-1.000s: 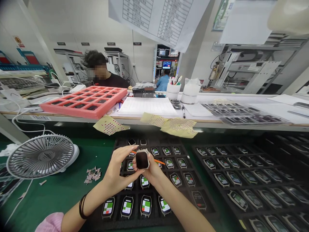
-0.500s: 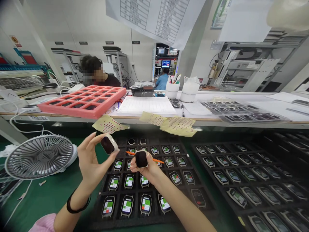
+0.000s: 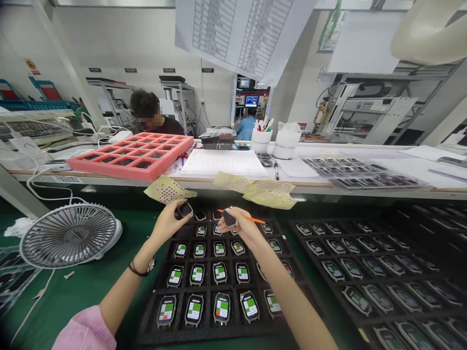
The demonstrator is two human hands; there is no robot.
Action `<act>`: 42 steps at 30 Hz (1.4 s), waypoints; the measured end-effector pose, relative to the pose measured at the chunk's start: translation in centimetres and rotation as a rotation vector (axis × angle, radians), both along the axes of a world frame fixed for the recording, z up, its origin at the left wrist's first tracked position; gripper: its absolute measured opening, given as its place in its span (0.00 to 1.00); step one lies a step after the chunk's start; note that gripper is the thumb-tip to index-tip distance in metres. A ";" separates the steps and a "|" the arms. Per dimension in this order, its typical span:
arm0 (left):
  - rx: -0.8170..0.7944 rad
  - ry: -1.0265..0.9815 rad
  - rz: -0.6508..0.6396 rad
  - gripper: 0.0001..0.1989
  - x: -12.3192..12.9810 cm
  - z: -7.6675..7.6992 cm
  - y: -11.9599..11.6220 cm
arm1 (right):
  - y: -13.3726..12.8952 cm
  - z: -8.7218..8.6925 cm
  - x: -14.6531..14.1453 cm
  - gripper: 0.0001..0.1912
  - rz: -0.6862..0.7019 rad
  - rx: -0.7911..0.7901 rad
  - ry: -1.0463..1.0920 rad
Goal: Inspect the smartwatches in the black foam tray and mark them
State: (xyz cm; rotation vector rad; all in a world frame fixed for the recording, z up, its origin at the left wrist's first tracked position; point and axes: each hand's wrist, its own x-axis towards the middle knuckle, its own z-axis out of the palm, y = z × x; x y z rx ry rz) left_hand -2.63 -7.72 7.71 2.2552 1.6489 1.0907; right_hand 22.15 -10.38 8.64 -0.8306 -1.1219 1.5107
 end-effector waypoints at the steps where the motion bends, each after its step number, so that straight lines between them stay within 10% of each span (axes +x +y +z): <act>1: -0.058 0.107 0.021 0.21 -0.4 -1.0 1.3 | 1.1 -0.4 0.5 0.16 -0.032 -0.024 -0.092; 12: -0.209 0.372 -0.123 0.17 -3.1 -7.0 5.1 | 9.7 -6.6 2.6 0.10 -0.215 -0.067 -0.633; 23: -0.241 0.458 -0.187 0.14 0.0 -4.9 2.9 | 7.7 -6.5 0.6 0.11 -0.241 0.187 -1.031; 42: -0.458 0.351 -0.294 0.20 2.0 -5.2 4.2 | 6.5 -8.2 -3.8 0.16 0.010 -0.149 -1.006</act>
